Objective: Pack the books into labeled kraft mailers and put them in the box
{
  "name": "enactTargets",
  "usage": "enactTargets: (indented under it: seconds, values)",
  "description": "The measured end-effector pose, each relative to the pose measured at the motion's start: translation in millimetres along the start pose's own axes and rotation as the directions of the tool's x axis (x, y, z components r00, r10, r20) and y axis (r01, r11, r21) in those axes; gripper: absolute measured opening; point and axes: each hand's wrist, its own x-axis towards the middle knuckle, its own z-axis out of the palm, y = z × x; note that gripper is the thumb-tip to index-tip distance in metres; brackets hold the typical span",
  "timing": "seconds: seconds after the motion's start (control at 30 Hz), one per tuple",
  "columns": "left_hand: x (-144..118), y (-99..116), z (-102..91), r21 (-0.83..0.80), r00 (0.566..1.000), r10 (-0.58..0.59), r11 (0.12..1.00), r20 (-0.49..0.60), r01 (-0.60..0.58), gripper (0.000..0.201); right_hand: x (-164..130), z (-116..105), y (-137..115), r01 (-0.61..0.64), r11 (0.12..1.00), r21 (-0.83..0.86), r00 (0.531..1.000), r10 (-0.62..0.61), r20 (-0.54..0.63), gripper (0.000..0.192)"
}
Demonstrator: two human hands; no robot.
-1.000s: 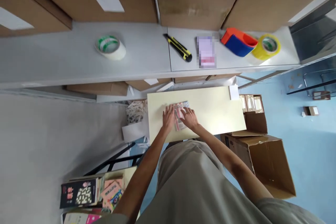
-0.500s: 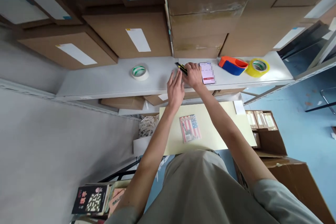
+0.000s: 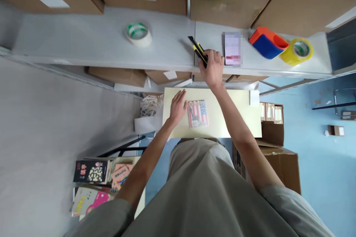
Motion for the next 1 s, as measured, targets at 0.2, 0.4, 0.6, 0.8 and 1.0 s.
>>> enactTargets:
  seconds: [0.2,0.4,0.6,0.8,1.0]
  values:
    - [-51,-64,74.3,0.065,0.906,-0.260,0.965,0.333,0.253,0.083,-143,37,3,-0.049,0.992,0.119,0.985,0.028,0.171,0.067]
    - [-59,-78,128.6,0.057,0.919,-0.214,0.977,0.332,0.207,0.080,-258,118,20,-0.369,0.875,0.313,0.927,0.326,0.185,0.061]
    - [-64,-84,124.5,0.036,0.935,-0.145,0.989,0.323,0.141,0.086,-285,172,6,-0.560,0.791,0.248,0.803,0.444,0.398,0.058]
    - [-57,-118,106.6,-0.014,0.944,-0.058,0.998,0.324,0.066,0.086,-241,207,-34,-0.469,0.870,0.154,0.728,0.282,0.624,0.073]
    - [-58,-141,114.2,-0.052,0.958,-0.023,0.998,0.286,0.039,0.086,-219,233,-56,-0.414,0.905,0.096,0.714,0.257,0.651,0.082]
